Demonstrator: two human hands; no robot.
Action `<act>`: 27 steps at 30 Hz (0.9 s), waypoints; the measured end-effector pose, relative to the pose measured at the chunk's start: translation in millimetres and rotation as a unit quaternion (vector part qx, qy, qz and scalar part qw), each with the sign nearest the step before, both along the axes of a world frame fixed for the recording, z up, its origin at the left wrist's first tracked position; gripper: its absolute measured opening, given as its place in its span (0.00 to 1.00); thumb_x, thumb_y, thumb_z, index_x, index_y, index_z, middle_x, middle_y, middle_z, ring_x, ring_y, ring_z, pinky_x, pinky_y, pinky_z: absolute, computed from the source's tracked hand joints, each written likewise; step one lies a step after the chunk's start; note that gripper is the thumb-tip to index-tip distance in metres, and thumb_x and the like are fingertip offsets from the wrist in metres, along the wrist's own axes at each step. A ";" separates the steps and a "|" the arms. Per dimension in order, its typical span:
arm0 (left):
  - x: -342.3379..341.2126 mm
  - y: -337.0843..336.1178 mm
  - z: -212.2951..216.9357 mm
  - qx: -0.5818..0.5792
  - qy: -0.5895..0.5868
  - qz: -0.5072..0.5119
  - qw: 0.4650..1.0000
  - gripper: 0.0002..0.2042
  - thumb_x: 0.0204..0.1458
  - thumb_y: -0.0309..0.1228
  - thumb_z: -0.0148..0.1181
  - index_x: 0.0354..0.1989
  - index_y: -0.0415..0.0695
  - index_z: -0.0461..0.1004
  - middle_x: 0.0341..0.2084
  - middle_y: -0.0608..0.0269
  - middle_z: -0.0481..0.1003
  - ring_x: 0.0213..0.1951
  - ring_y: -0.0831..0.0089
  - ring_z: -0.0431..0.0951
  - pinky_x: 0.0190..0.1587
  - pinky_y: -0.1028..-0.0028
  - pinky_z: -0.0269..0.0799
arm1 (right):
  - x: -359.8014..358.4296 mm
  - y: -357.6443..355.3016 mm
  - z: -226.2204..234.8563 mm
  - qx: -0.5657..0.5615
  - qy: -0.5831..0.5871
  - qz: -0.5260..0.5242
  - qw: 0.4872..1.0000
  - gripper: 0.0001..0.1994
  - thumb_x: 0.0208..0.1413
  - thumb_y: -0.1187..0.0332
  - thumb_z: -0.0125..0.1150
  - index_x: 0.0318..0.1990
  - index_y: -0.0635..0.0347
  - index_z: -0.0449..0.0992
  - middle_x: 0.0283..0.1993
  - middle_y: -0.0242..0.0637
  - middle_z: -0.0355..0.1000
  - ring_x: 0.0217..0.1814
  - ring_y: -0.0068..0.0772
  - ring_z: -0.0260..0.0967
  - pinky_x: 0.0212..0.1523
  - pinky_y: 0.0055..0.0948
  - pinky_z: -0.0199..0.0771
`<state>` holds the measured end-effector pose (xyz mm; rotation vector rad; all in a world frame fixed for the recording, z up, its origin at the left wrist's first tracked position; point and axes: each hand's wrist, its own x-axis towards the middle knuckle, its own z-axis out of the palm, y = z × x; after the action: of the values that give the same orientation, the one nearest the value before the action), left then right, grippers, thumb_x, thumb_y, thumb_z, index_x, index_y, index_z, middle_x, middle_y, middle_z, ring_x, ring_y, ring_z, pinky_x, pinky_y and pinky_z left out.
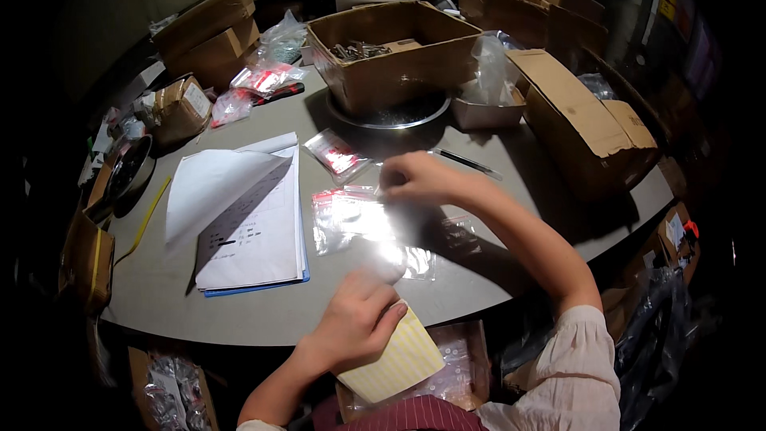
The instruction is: The person repeatedly picks small items from a yellow notepad and places them into clear plastic bags on a cluttered table. They handle the items one at a time, occasionally adjusting the notepad and bags, and continue this process throughout the clip.
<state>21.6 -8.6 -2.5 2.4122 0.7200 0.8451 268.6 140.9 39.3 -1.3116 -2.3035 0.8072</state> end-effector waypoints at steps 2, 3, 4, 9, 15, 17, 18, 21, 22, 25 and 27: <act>-0.9 0.7 1.4 0.007 -0.009 -0.001 1.000 0.08 0.59 0.28 0.63 0.36 0.34 0.75 0.56 0.41 0.76 0.64 0.44 0.71 0.67 0.53 0.65 | -11.4 -10.8 2.9 -0.066 0.022 0.028 0.997 0.11 0.59 0.69 0.69 0.45 0.63 0.77 0.36 0.36 0.77 0.38 0.26 0.72 0.43 0.30 0.74; -0.9 0.8 2.3 0.010 -0.012 -0.005 1.000 0.08 0.59 0.28 0.63 0.36 0.34 0.75 0.56 0.41 0.76 0.64 0.44 0.71 0.67 0.53 0.65 | -16.5 -15.7 4.5 -0.046 0.022 0.043 0.998 0.11 0.58 0.71 0.68 0.46 0.63 0.76 0.34 0.35 0.75 0.37 0.25 0.71 0.42 0.30 0.74; -1.0 0.6 2.2 0.011 -0.013 -0.005 1.000 0.08 0.59 0.28 0.63 0.36 0.34 0.75 0.56 0.41 0.76 0.64 0.44 0.71 0.67 0.53 0.65 | -20.7 -17.3 1.6 -0.037 0.013 0.052 0.998 0.11 0.57 0.72 0.67 0.46 0.63 0.75 0.35 0.36 0.75 0.37 0.27 0.72 0.42 0.30 0.74; -0.3 0.0 1.8 0.010 -0.019 -0.006 1.000 0.08 0.59 0.28 0.63 0.36 0.34 0.75 0.56 0.42 0.76 0.63 0.45 0.71 0.67 0.53 0.65 | -42.2 -31.9 -15.9 0.127 -0.103 0.050 0.985 0.10 0.56 0.73 0.65 0.43 0.64 0.73 0.37 0.47 0.77 0.40 0.51 0.76 0.41 0.43 0.76; -0.5 3.0 -7.2 0.036 -0.036 -0.003 0.999 0.07 0.57 0.28 0.66 0.33 0.37 0.76 0.54 0.46 0.78 0.51 0.47 0.77 0.58 0.55 0.70 | -21.1 -26.7 -11.9 0.039 -0.252 -0.063 0.965 0.15 0.58 0.62 0.69 0.42 0.66 0.75 0.37 0.50 0.79 0.42 0.59 0.77 0.41 0.47 0.75; -2.4 1.6 -4.6 0.035 -0.035 0.002 0.999 0.07 0.57 0.28 0.66 0.33 0.37 0.76 0.55 0.46 0.78 0.53 0.46 0.77 0.60 0.55 0.70 | -6.0 -30.4 10.4 -0.037 -0.298 -0.058 0.952 0.16 0.58 0.60 0.70 0.42 0.66 0.77 0.37 0.50 0.79 0.41 0.58 0.78 0.42 0.46 0.76; -2.5 0.8 -3.0 0.036 -0.037 0.003 0.999 0.07 0.57 0.28 0.66 0.33 0.37 0.76 0.55 0.46 0.78 0.54 0.46 0.76 0.60 0.55 0.70 | 6.8 -31.2 12.2 -0.001 -0.240 -0.066 0.969 0.17 0.57 0.60 0.71 0.42 0.66 0.77 0.36 0.50 0.79 0.40 0.58 0.78 0.41 0.45 0.76; 0.7 1.2 -3.0 0.032 -0.040 -0.001 0.999 0.07 0.56 0.28 0.66 0.33 0.36 0.76 0.55 0.46 0.78 0.57 0.45 0.76 0.63 0.55 0.69 | 47.4 -21.7 0.3 0.086 -0.145 -0.127 0.978 0.16 0.55 0.65 0.69 0.48 0.64 0.79 0.42 0.47 0.80 0.47 0.56 0.78 0.49 0.45 0.75; 1.1 1.2 -3.0 0.027 -0.040 0.001 0.999 0.07 0.56 0.28 0.66 0.33 0.36 0.76 0.55 0.46 0.78 0.57 0.45 0.76 0.63 0.55 0.69 | 55.0 -17.2 -4.9 0.141 -0.148 -0.135 0.970 0.18 0.54 0.68 0.67 0.51 0.63 0.78 0.47 0.47 0.79 0.52 0.54 0.76 0.54 0.45 0.72; 1.7 1.5 -1.7 0.024 -0.039 0.000 0.999 0.08 0.56 0.28 0.66 0.32 0.36 0.77 0.55 0.45 0.78 0.58 0.45 0.76 0.63 0.54 0.69 | 77.1 -0.4 -32.2 0.246 -0.159 -0.140 0.946 0.26 0.49 0.75 0.62 0.61 0.60 0.75 0.64 0.42 0.74 0.71 0.46 0.65 0.73 0.50 0.56; 1.4 2.8 -1.4 0.031 -0.039 -0.001 0.999 0.08 0.56 0.28 0.66 0.32 0.36 0.77 0.55 0.45 0.78 0.59 0.45 0.76 0.64 0.54 0.68 | 84.5 3.8 -57.0 0.277 -0.199 -0.093 0.936 0.28 0.48 0.75 0.62 0.61 0.59 0.74 0.65 0.41 0.73 0.72 0.45 0.64 0.75 0.55 0.52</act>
<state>23.0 -5.7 -3.9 2.4199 0.6704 0.9680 353.1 144.8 -17.7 -1.4716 -2.3847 -0.1937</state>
